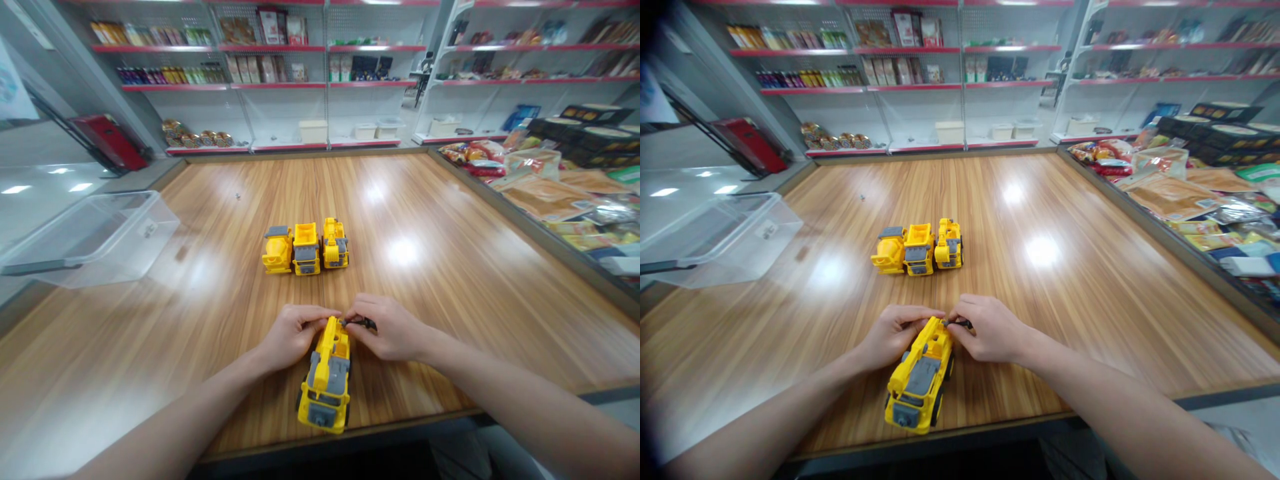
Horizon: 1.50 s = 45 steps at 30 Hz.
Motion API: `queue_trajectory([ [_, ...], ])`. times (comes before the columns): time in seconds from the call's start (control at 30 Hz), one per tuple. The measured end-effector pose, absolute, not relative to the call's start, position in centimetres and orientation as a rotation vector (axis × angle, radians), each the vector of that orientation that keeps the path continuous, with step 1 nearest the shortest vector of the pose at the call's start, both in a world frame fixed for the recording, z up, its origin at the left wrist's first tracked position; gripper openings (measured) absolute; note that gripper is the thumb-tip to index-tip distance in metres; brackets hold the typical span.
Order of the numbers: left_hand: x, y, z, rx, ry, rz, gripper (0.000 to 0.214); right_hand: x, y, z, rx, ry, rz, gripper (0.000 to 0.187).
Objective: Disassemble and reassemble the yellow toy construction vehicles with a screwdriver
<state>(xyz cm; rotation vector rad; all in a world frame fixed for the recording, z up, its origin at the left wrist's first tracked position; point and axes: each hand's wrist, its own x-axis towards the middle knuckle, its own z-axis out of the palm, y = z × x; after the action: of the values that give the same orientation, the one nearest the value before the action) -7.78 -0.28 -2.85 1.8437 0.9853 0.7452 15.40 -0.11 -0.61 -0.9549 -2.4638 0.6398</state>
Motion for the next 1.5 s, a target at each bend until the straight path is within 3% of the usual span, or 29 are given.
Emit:
queue_trajectory([
  [0.13,-7.86,-0.33,-2.94,1.847,0.978,0.747,0.027,15.21,0.03,-1.24,-0.950,-2.465,0.637,0.021],
  [0.27,-7.82,-0.37,-2.85,1.849,0.976,0.748,0.028,15.18,0.03,-1.50,-0.959,-2.423,0.645,0.015],
  [0.43,-7.78,-0.40,-2.67,1.855,0.972,0.747,0.027,15.15,0.02,-1.39,-0.948,-2.394,0.661,0.023],
  [0.77,-7.64,-0.44,-2.79,1.851,0.993,0.758,0.028,15.30,0.44,-1.58,-0.951,-2.353,0.712,0.020],
  [1.13,-7.54,-0.45,-2.71,1.828,0.985,0.765,0.026,15.36,0.38,-1.49,-0.984,-2.296,0.744,0.009],
  [1.5,-7.88,-0.57,-2.25,1.808,0.822,0.799,0.029,15.22,0.25,-1.33,-0.979,-2.346,0.758,0.020],
])
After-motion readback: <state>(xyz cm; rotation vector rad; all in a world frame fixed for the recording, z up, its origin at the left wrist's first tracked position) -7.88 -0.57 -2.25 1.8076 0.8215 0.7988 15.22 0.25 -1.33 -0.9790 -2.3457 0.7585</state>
